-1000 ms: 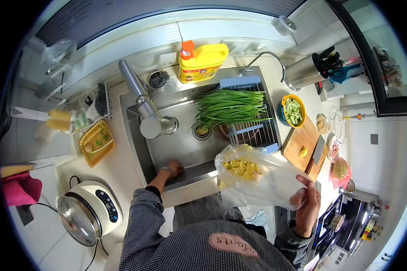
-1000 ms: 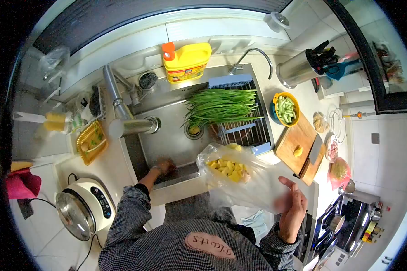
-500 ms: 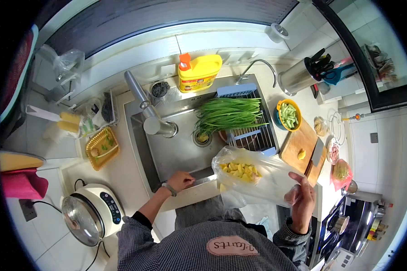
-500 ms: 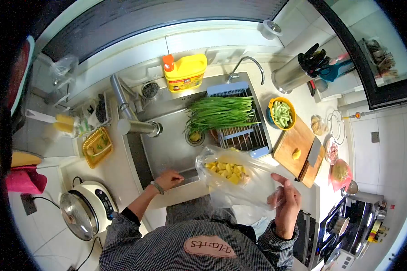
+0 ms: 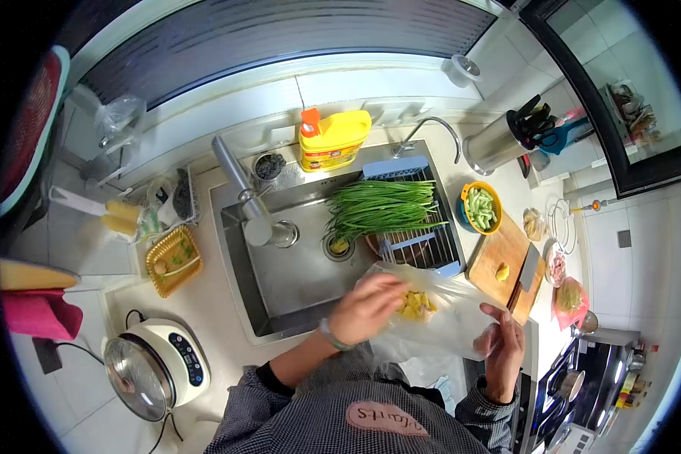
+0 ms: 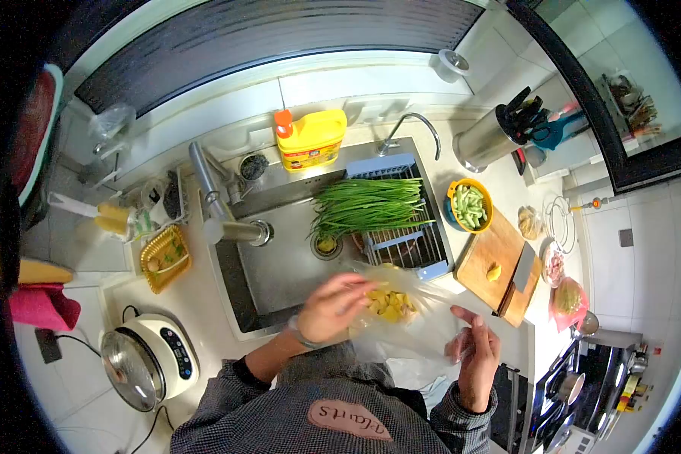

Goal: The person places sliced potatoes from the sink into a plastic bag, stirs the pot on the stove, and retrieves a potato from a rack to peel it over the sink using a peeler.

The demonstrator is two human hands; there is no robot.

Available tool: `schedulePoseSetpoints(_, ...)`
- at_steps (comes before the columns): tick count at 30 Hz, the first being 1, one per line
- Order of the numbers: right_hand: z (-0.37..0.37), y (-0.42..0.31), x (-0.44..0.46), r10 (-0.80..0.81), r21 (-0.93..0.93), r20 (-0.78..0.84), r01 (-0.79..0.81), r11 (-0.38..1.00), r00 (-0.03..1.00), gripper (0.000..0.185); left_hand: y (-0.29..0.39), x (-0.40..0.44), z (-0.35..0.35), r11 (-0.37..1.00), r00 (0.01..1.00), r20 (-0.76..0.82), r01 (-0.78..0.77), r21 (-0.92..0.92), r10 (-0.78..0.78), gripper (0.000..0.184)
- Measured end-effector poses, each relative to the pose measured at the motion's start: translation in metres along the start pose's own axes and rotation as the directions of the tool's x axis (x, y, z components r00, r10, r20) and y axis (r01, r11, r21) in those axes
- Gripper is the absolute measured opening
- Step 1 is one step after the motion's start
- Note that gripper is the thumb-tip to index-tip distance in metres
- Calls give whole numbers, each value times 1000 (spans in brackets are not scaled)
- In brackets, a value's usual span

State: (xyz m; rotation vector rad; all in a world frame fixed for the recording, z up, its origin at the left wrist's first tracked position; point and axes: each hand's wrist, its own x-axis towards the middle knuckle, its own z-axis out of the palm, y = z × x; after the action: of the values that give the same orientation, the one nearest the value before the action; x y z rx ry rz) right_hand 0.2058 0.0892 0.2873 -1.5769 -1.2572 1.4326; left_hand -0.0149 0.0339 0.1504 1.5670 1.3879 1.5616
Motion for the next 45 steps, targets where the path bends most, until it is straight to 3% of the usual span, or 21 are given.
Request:
schedulePoseSetpoints(2,0,1,-1,13,0,-24,-13,1000,1000,46,-27,-6,-25,970,964,-123,242,22,-238,23)
schedulePoseSetpoints(4,-1,3,0,26,13,-48,-26,1000,998,46,-93,-18,-39,917,908,-202,390,88,-367,19)
schedulePoseSetpoints(6,-8,8,1,28,-51,-87,-32,998,996,46,-179,-49,-32,744,779,-74,619,253,-623,19)
schedulePoseSetpoints(7,-10,11,2,26,-112,-119,-39,993,993,46,-217,-62,-25,667,708,47,639,382,-705,23)
schedulePoseSetpoints(8,-8,9,2,45,-114,-148,-62,992,988,46,-253,-72,-14,589,608,152,626,512,-779,28)
schedulePoseSetpoints(11,-10,13,1,53,-75,-158,-66,995,986,45,-349,-93,35,659,649,272,477,581,-710,34)
schedulePoseSetpoints(13,-11,17,0,50,-73,-204,-67,995,978,46,-372,-98,52,644,624,279,492,585,-730,47)
schedulePoseSetpoints(15,-9,13,-3,53,-158,-241,-93,983,969,46,-424,-127,77,545,715,419,-64,836,-559,49)
schedulePoseSetpoints(16,-9,14,-3,51,-163,-250,-95,982,967,46,-423,-123,82,553,715,426,-66,830,-554,49)
schedulePoseSetpoints(19,-13,17,-5,60,-129,-245,-94,987,968,46,-398,-101,78,355,666,517,-377,855,-537,38)
schedulePoseSetpoints(21,-15,18,-5,89,-85,-236,-112,990,968,45,-379,-79,71,463,492,310,226,857,-813,30)
schedulePoseSetpoints(22,-15,17,-5,87,-83,-237,-109,991,968,45,-368,-78,63,463,495,309,223,858,-812,30)
schedulePoseSetpoints(24,-13,14,-5,120,-74,-230,-140,987,966,45,-361,-94,43,626,800,230,218,749,-554,25)
schedulePoseSetpoints(25,-15,15,-5,121,-72,-227,-140,988,966,45,-359,-100,35,623,800,228,218,751,-555,25)
schedulePoseSetpoints(27,-15,15,-4,107,-22,-147,-112,994,983,45,-351,-108,20,651,926,264,-26,759,-271,23)
schedulePoseSetpoints(28,-14,13,-4,127,-21,-149,-131,991,981,45,-342,-117,11,645,926,262,-27,764,-273,23)
schedulePoseSetpoints(30,-13,13,-3,124,12,-104,-124,992,987,45,-287,-119,-20,673,992,74,11,739,-98,21)
schedulePoseSetpoints(36,0,4,-2,138,62,88,-143,988,987,48,-134,-125,-74,649,999,-14,38,760,-42,27)
schedulePoseSetpoints(39,1,11,-3,88,72,196,-104,992,977,48,-54,-103,-78,636,997,-11,-43,771,81,26)
schedulePoseSetpoints(43,5,11,-8,34,59,256,-50,997,966,47,15,-70,-75,654,961,197,-277,704,194,24)
schedulePoseSetpoints(45,7,7,-11,17,29,281,-26,999,959,47,35,-50,-56,630,866,350,-499,595,356,27)
